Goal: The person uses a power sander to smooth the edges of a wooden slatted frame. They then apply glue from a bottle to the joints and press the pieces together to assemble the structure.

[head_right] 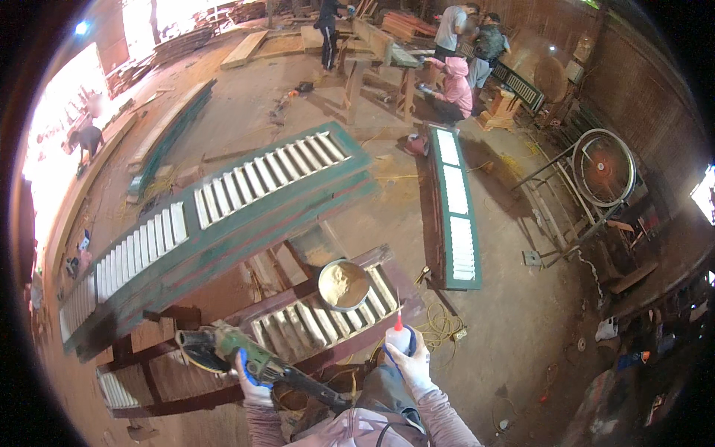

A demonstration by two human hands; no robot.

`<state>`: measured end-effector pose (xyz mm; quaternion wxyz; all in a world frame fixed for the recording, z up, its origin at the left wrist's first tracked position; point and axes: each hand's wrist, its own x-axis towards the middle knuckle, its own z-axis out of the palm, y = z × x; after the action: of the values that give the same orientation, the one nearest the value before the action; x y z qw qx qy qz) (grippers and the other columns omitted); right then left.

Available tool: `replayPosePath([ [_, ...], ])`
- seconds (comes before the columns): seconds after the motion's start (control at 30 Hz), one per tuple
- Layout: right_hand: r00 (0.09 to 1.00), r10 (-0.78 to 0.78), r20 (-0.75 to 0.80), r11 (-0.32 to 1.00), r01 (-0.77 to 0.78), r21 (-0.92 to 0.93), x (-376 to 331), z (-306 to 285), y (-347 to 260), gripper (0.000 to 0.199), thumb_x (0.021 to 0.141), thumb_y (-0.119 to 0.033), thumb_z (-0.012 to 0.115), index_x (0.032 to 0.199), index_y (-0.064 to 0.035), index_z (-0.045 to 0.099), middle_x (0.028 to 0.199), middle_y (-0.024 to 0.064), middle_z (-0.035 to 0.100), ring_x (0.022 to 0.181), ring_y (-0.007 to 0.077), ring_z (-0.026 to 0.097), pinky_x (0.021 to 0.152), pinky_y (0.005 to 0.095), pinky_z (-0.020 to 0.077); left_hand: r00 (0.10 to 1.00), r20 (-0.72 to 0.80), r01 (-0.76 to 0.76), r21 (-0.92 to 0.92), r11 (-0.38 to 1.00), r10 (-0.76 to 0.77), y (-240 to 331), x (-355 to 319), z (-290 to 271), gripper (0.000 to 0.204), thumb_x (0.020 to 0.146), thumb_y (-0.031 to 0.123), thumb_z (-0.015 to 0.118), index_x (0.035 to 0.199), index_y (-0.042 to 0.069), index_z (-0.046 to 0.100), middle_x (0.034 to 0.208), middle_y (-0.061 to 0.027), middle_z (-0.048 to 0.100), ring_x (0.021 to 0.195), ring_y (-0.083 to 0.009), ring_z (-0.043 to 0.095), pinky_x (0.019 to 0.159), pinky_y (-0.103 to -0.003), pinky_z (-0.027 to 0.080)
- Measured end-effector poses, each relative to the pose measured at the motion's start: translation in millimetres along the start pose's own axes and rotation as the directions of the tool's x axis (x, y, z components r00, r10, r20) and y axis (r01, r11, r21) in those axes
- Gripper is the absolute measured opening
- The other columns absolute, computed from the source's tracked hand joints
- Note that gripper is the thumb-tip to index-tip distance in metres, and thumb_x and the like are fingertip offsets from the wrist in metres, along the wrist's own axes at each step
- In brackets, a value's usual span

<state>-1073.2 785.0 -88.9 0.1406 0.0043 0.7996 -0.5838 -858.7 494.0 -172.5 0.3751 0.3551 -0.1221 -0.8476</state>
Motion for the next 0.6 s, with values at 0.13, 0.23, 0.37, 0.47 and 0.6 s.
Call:
replayPosePath([
  [0.13, 0.990, -0.075, 0.120, 0.997, 0.076, -0.006, 4, 41, 32, 0.063, 0.083, -0.015, 0.085, 0.137, -0.0041, 0.056, 0.120, 0.0106, 0.068, 0.106, 0.0185, 0.066, 0.095, 0.0342, 0.0539, 0.950, 0.144, -0.311, 0.390, 0.867, 0.276, 75, 16, -84, 0.043, 0.102, 0.031, 0.061, 0.135, 0.004, 0.059, 0.123, -0.0101, 0.066, 0.111, -0.0223, 0.066, 0.092, -0.042, 0.057],
  [0.23, 0.948, 0.133, 0.288, 0.975, -0.177, 0.133, -21, 86, 4, 0.060, 0.083, -0.012, 0.084, 0.136, -0.0045, 0.057, 0.117, 0.0098, 0.068, 0.097, 0.0160, 0.067, 0.083, 0.0320, 0.0574, 0.932, -0.035, -0.275, 0.583, 0.764, 0.362, 138, 5, -90, 0.062, 0.091, 0.024, 0.076, 0.141, -0.001, 0.051, 0.127, -0.0082, 0.062, 0.109, -0.0206, 0.063, 0.092, -0.037, 0.054],
  [0.37, 0.908, -0.066, 0.413, 0.978, 0.142, -0.155, -30, 139, 14, 0.055, 0.084, -0.012, 0.084, 0.133, -0.0026, 0.059, 0.112, 0.0108, 0.070, 0.094, 0.0158, 0.068, 0.077, 0.0314, 0.0577, 0.691, 0.096, -0.369, 0.899, 0.235, 0.716, 189, 7, -139, 0.096, 0.077, 0.027, 0.089, 0.153, -0.001, 0.038, 0.147, -0.0162, 0.050, 0.130, -0.0299, 0.053, 0.110, -0.039, 0.043],
  [0.47, 0.867, -0.084, 0.491, 0.970, 0.185, -0.160, -28, 180, 39, 0.064, 0.080, -0.020, 0.087, 0.134, -0.0007, 0.060, 0.114, 0.0141, 0.071, 0.098, 0.0171, 0.068, 0.083, 0.0329, 0.0569, 0.642, -0.076, 0.258, 0.958, -0.122, 0.763, 224, 1, -179, 0.119, 0.062, 0.043, 0.093, 0.154, -0.003, 0.034, 0.151, -0.0287, 0.043, 0.139, -0.0421, 0.046, 0.114, -0.047, 0.041],
  [0.6, 0.778, -0.083, 0.623, 0.793, 0.430, -0.431, -34, 237, 31, 0.077, 0.078, -0.045, 0.083, 0.136, -0.0014, 0.058, 0.118, 0.0221, 0.070, 0.107, 0.0362, 0.070, 0.094, 0.0421, 0.0540, 0.675, -0.203, 0.464, 0.864, -0.195, 0.710, 222, 7, -173, 0.105, 0.061, 0.046, 0.091, 0.142, -0.001, 0.045, 0.134, -0.0257, 0.052, 0.130, -0.0409, 0.052, 0.106, -0.049, 0.046],
])
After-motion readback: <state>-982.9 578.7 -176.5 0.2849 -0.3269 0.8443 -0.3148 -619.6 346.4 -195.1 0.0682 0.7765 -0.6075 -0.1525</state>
